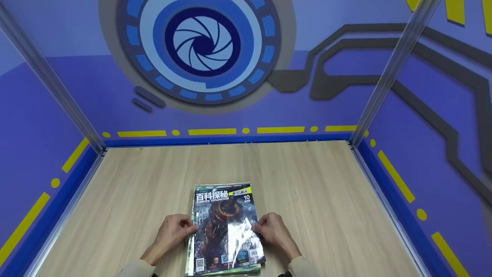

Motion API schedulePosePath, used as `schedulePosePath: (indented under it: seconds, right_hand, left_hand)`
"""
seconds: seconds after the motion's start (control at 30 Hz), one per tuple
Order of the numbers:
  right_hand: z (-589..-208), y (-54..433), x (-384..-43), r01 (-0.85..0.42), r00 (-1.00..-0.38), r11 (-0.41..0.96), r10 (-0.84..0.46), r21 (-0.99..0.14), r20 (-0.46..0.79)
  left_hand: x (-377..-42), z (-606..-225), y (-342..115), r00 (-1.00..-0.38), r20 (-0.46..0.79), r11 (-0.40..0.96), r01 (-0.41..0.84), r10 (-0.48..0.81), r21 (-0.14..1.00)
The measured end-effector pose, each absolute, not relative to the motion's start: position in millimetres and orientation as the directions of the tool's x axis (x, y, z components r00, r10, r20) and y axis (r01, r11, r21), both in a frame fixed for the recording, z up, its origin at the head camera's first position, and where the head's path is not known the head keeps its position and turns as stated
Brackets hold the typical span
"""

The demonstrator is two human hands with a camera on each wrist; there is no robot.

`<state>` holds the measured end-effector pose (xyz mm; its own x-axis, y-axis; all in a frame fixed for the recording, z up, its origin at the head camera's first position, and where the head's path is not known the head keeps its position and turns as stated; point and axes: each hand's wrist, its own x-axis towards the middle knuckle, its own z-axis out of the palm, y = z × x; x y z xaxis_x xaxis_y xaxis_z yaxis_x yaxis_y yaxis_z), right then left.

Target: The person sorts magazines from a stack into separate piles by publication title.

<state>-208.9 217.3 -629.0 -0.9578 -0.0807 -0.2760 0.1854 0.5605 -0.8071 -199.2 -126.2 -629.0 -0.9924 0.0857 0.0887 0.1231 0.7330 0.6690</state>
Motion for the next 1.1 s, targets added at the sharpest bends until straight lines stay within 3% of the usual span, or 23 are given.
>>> schedulePosePath:
  seconds: [0.23, 0.53, 0.8, 1.1]
  right_hand:
    - [-630, 223, -204, 0.089, -0.978, 0.516, -0.117, -0.852, -0.173]
    - [-635, 235, -199, 0.122, -0.963, 0.24, -0.206, -0.963, -0.173]
    - [-634, 243, -195, 0.158, -0.96, 0.142, -0.211, -0.977, -0.185]
    - [-631, 253, -193, 0.152, -0.964, 0.109, -0.202, -0.982, -0.172]
  left_hand:
    - [-199, -627, -122, -0.996, 0.054, 0.753, 0.085, 0.066, 0.653]
    - [-199, -624, -120, -0.999, 0.003, 0.734, 0.039, 0.05, 0.678]
    - [-198, -612, -125, -0.979, -0.166, 0.61, -0.062, 0.116, 0.79]
    - [-191, -607, -117, -0.913, -0.346, 0.357, -0.256, 0.217, 0.899]
